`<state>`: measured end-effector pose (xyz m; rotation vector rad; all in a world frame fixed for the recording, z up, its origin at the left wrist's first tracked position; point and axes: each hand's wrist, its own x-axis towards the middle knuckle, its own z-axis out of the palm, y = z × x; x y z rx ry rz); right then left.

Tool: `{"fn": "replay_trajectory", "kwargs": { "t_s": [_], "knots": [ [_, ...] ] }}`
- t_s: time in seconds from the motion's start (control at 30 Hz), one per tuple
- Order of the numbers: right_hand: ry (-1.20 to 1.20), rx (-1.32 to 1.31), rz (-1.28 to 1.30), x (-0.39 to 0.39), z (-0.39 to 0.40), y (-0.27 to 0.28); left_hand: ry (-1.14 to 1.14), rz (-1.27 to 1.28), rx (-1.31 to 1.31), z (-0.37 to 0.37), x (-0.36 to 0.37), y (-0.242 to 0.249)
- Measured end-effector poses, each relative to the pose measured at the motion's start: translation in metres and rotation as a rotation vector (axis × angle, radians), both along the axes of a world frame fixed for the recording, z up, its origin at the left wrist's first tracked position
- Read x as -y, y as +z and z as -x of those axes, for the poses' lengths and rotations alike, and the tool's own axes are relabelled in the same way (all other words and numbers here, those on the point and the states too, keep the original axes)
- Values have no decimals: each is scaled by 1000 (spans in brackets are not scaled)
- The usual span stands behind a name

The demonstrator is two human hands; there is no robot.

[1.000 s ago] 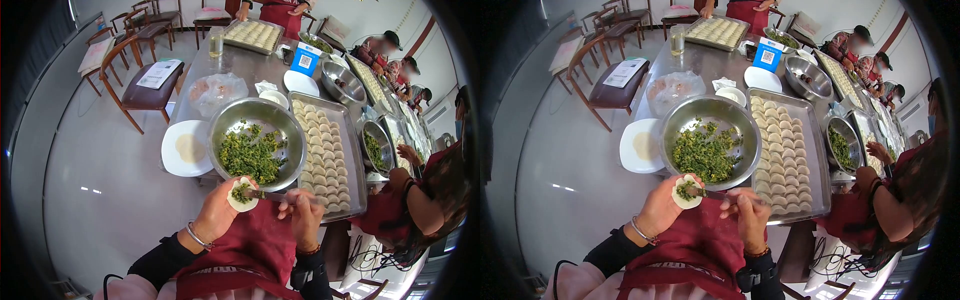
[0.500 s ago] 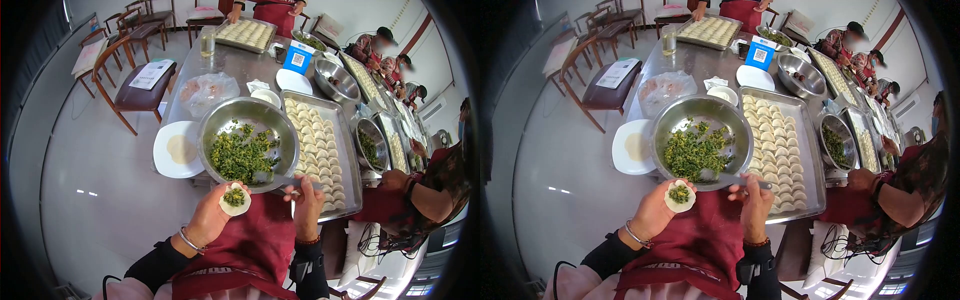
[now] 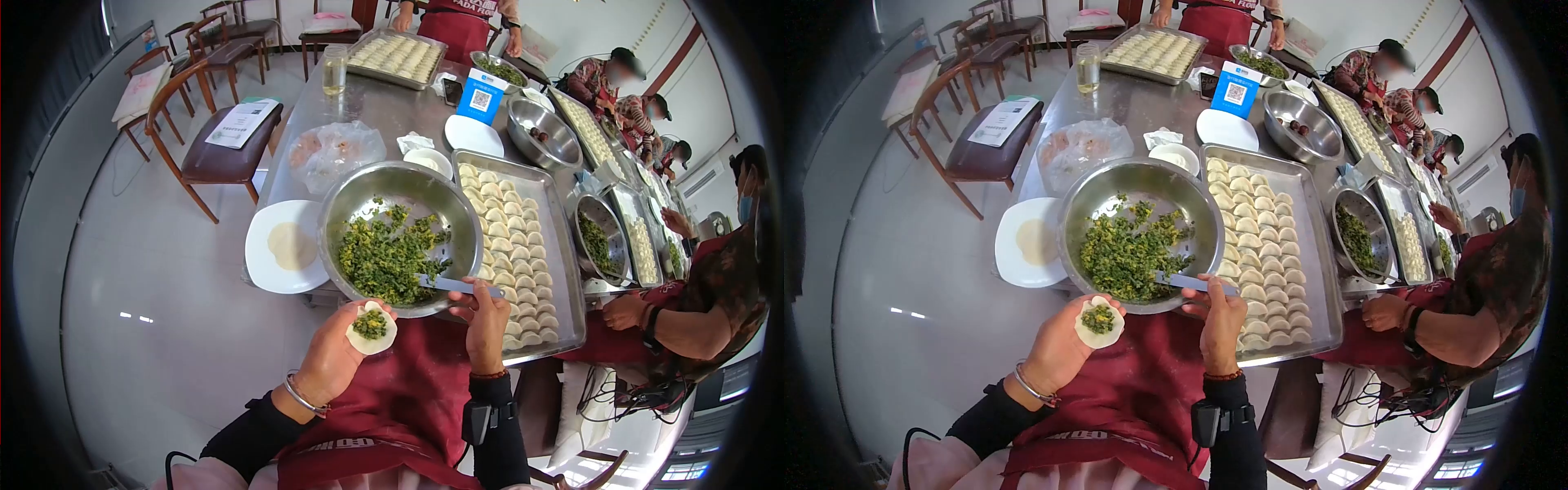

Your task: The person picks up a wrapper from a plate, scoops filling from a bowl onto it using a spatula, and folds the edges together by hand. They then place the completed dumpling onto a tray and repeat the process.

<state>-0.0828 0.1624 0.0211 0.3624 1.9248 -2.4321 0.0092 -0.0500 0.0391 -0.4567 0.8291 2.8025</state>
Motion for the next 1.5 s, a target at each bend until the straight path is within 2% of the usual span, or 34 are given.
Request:
{"fn": "replay_trajectory", "kwargs": {
  "t_s": [0.23,0.43,0.63,1.17,1.37,1.43,1.5],
  "knots": [
    [-40,50,176,-7,-8,0,6,-26,2,6,0,-3],
    [-69,-25,55,-2,-12,8,28,-63,0,11,0,-5],
    [-65,14,198,-8,-13,4,22,-66,7,9,1,-7],
    [-92,-73,99,3,-15,-6,19,-61,-3,7,2,-11],
    [-77,-36,156,1,-18,-8,20,-64,-19,7,2,-9],
    [-139,-16,180,5,-19,1,18,-72,-16,8,2,-9],
    [-89,-36,202,5,-25,9,24,-78,-10,8,2,-10]
  ]
}}
